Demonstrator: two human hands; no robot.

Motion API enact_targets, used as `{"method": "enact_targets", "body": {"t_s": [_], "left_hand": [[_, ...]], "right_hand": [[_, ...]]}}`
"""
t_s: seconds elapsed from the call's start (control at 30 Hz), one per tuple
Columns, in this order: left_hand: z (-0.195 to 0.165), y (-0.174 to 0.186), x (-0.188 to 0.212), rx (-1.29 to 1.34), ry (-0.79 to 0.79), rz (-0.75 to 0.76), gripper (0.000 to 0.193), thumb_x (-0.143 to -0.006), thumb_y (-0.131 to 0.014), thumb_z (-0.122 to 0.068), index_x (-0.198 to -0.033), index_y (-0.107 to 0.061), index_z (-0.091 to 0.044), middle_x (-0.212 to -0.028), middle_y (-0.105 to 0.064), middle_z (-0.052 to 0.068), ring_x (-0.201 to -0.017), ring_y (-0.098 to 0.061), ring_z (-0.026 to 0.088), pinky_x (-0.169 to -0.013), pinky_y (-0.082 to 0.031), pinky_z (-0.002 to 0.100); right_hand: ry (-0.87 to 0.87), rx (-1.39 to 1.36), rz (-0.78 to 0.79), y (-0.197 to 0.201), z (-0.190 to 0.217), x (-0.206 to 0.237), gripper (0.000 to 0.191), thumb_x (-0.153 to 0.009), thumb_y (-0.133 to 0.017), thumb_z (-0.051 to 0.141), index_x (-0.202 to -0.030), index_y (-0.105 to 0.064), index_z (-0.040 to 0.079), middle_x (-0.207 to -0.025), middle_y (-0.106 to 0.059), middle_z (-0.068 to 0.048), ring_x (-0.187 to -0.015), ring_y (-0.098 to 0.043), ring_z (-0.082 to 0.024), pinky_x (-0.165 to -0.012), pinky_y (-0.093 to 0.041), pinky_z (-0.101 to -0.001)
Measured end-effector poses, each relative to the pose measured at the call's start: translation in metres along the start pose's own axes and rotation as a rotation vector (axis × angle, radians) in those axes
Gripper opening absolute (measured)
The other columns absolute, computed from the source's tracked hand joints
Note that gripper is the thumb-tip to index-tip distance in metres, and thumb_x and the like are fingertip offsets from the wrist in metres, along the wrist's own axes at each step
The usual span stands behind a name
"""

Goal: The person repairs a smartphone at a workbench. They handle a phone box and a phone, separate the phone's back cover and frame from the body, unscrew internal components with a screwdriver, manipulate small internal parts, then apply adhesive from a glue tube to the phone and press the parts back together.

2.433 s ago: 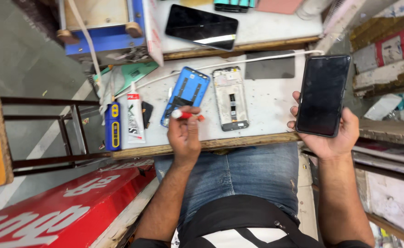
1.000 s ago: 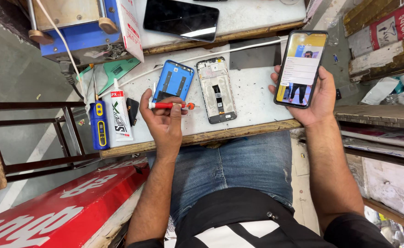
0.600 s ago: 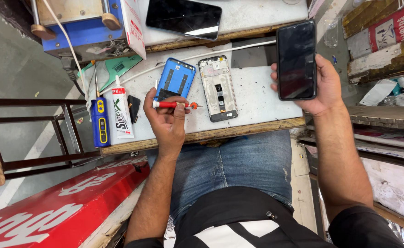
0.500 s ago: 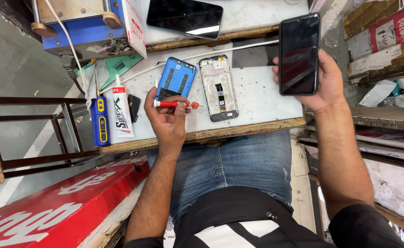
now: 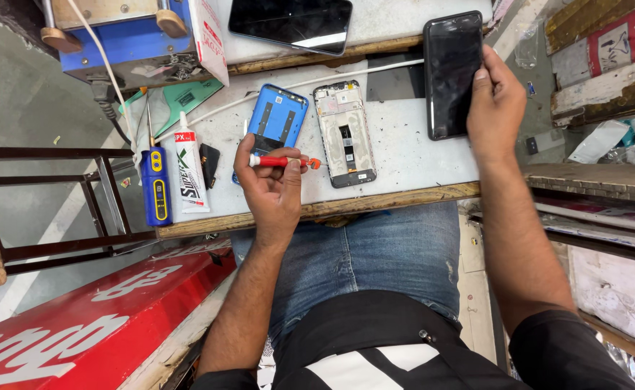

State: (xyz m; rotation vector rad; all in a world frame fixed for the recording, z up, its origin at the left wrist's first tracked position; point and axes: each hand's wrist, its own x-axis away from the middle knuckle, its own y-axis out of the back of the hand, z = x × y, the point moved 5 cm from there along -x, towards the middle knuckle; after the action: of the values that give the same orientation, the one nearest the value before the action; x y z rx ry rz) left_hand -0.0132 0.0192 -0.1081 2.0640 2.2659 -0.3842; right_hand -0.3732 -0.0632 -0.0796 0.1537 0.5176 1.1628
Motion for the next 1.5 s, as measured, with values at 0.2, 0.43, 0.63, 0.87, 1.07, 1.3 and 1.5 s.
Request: {"method": "enact_targets", "body": {"t_s": [0.2,0.43,0.63,0.87,1.07,1.3,1.5], "left_hand": [[-0.001,-0.008,-0.001,0.163,0.161,-0.042,0.069,-0.106,-0.060,-0.002,-0.158,-0.015,-0.009,-0.118,-0.068,0.020,-0.104,-0.071,0.020,-0.092,-0.065,0.038],[-0.004,-0.024,0.005,0.219,0.225,-0.009,0.068,-0.106,-0.059,-0.003,-0.158,-0.016,-0.010,-0.116,-0.067,0.020,-0.101,-0.072,0.023,-0.090,-0.065,0.038],[-0.006,-0.035,0.006,0.246,0.203,0.037,0.068,-0.107,-0.059,-0.003,-0.158,-0.016,-0.010,-0.116,-0.067,0.020,-0.103,-0.072,0.023,-0.092,-0.065,0.039],[-0.004,-0.037,0.010,0.220,0.185,0.056,0.067,-0.107,-0.059,-0.002,-0.158,-0.016,-0.009,-0.118,-0.067,0.021,-0.105,-0.071,0.023,-0.093,-0.064,0.039],[-0.009,-0.036,0.013,0.106,0.071,0.117,0.066,-0.108,-0.060,-0.002,-0.158,-0.018,-0.009,-0.119,-0.069,0.021,-0.107,-0.074,0.023,-0.093,-0.064,0.035],[-0.029,-0.042,0.022,-0.199,-0.247,0.203,0.063,-0.106,-0.064,0.003,-0.154,-0.026,-0.011,-0.118,-0.072,0.019,-0.107,-0.075,0.024,-0.091,-0.066,0.035],[-0.043,-0.046,0.018,-0.328,-0.376,0.222,0.069,-0.101,-0.070,0.005,-0.153,-0.028,-0.011,-0.113,-0.072,0.016,-0.102,-0.077,0.026,-0.089,-0.065,0.035]], "right_hand": [[0.452,0.479,-0.134,-0.006,0.052,0.052,0.027,-0.105,-0.066,-0.007,-0.129,-0.071,0.005,-0.126,-0.073,-0.010,-0.114,-0.070,-0.027,-0.099,-0.056,-0.0339],[-0.027,-0.041,0.399,-0.073,0.070,0.133,0.030,-0.088,-0.079,0.005,-0.118,-0.074,0.007,-0.114,-0.074,-0.013,-0.061,-0.059,-0.002,-0.050,-0.051,-0.0181],[-0.055,-0.032,0.455,-0.072,0.075,0.128,0.025,-0.088,-0.083,0.010,-0.112,-0.077,0.006,-0.103,-0.078,-0.008,-0.059,-0.056,-0.001,-0.052,-0.047,-0.0184],[-0.027,-0.010,0.452,-0.075,0.070,0.132,0.014,-0.091,-0.081,0.011,-0.104,-0.079,0.007,-0.100,-0.079,-0.005,-0.059,-0.058,-0.002,-0.052,-0.048,-0.0200],[-0.025,0.026,0.462,-0.075,0.069,0.131,0.010,-0.091,-0.081,0.010,-0.100,-0.078,0.007,-0.099,-0.079,-0.005,-0.059,-0.061,-0.003,-0.051,-0.050,-0.0198],[0.055,0.058,0.458,-0.076,0.074,0.132,0.011,-0.090,-0.081,0.009,-0.100,-0.077,0.007,-0.102,-0.079,-0.006,-0.068,-0.068,-0.005,-0.056,-0.055,-0.0203],[0.055,0.080,0.462,-0.078,0.071,0.133,0.011,-0.090,-0.081,0.009,-0.100,-0.077,0.007,-0.103,-0.079,-0.006,-0.069,-0.069,-0.007,-0.057,-0.056,-0.0212]]}}
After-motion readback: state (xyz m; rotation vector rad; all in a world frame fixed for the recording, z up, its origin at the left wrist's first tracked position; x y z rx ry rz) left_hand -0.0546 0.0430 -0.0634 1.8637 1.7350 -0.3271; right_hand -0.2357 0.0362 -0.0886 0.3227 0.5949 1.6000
